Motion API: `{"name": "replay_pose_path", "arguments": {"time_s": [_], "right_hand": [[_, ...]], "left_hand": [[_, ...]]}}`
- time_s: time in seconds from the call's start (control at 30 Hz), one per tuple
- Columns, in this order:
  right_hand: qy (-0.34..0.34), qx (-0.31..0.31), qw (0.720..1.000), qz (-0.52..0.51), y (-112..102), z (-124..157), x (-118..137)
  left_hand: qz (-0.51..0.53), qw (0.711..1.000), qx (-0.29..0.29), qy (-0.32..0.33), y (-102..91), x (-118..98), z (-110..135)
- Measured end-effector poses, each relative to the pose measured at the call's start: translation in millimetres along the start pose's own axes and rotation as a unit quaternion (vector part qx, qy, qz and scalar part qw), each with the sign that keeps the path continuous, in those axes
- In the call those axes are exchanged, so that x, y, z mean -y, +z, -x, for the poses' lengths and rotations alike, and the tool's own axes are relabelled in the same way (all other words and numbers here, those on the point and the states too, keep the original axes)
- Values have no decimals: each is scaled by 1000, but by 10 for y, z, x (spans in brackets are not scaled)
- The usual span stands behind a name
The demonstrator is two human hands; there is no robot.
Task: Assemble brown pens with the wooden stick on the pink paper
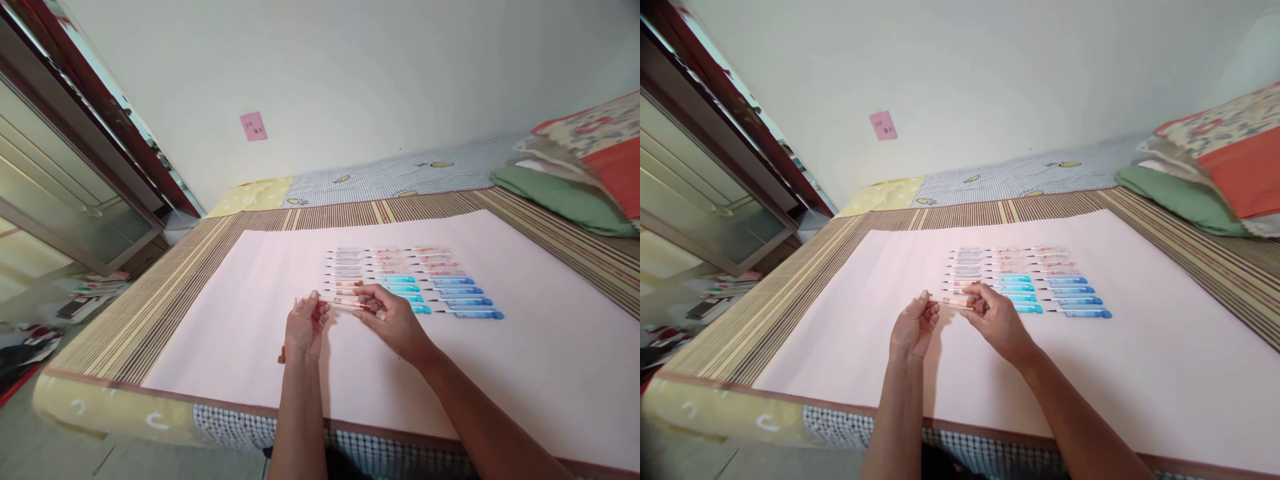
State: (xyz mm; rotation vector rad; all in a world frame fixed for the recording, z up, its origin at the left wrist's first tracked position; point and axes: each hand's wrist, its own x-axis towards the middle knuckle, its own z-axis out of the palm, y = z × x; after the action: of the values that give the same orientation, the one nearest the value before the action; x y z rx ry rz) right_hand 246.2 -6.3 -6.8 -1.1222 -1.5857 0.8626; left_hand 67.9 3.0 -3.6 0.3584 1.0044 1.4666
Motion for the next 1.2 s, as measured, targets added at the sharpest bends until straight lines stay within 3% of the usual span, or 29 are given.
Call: {"name": "replay_pose_path", "arguments": {"time_s": [0.23, 0.47, 0.57, 0.63, 0.8, 0.87, 1.07, 1.2], "right_hand": [[-28, -9, 999, 34, -30, 10, 30], [55, 4, 998, -43, -57, 6, 6], [64, 6, 996, -68, -57, -1, 9], [63, 3, 996, -66, -53, -3, 22], [55, -3, 997, -56, -47, 6, 29], [59, -4, 996, -62, -50, 8, 11], [113, 1, 986, -126, -78, -27, -48], [133, 6, 979, -156, -89, -44, -46]], "left_hand": [[7, 1000, -13, 2, -17, -7, -18], [10, 992, 126, -14, -29, -74, 60], [23, 987, 155, -14, -12, -77, 87], [27, 991, 133, -14, 1, -54, 79], [6, 1000, 10, -8, -7, 14, 6], [11, 1000, 16, 3, -13, 5, -3], [25, 993, 109, 30, 9, -82, 51], [2, 990, 125, 57, 0, -93, 63]]}}
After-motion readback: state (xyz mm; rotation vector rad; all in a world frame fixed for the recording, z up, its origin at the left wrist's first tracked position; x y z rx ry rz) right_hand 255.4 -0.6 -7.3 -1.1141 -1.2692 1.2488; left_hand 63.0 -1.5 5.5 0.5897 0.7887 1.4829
